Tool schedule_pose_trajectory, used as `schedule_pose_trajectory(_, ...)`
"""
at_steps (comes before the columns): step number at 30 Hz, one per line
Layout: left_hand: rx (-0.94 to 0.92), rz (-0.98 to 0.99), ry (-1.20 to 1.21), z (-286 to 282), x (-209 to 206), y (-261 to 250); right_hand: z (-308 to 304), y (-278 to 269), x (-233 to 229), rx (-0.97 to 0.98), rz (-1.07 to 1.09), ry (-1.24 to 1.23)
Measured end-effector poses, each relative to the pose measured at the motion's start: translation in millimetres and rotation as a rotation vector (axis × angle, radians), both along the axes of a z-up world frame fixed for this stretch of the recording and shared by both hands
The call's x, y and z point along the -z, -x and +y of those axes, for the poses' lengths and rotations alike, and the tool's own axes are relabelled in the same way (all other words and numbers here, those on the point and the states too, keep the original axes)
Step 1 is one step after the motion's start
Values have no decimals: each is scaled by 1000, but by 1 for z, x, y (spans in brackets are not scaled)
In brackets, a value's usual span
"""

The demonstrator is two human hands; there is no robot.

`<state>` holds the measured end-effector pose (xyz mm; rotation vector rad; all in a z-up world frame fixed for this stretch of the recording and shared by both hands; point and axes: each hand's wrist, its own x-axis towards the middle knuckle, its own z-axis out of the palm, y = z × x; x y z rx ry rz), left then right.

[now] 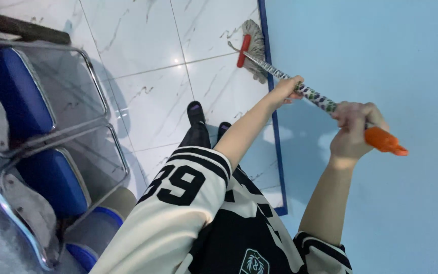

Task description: Mopping the tiled floor of a house.

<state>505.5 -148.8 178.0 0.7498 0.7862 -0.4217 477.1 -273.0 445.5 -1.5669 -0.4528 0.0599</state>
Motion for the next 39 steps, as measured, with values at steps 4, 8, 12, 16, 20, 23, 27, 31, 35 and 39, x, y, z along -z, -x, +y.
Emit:
schedule_pose_trajectory(4,-210,-119,-60,-46,33,-13,-39,-16,19,33,84,-123)
schedule_pose_trajectory(8,-342,-57,-58,-51,20,-17,-48,-34,26,19,196,-276)
schedule_pose_trajectory(12,-385,30,-150,-31,21,-18,-41,-59,45,-38,277,-348)
schedule_pose_trajectory(16,-474,47,-175,-4,59,3,-18,-53,70,-103,302,-346)
schedule_pose_trajectory(20,-420,211,-463,53,102,65,26,-17,101,-209,449,-354)
schedule_pose_trajectory(23,-477,302,-536,105,115,124,65,29,125,-301,479,-288)
schedule_pose_trajectory(27,-710,351,-533,166,113,195,115,90,155,-435,596,-278)
schedule_pose_trajectory(31,-813,340,-433,217,106,255,177,149,156,-516,712,-276)
schedule_pose_trajectory(35,-837,304,-347,250,86,304,225,190,163,-622,723,-228)
schedule_pose_trajectory(39,-831,258,-339,272,67,340,251,216,154,-730,585,-127)
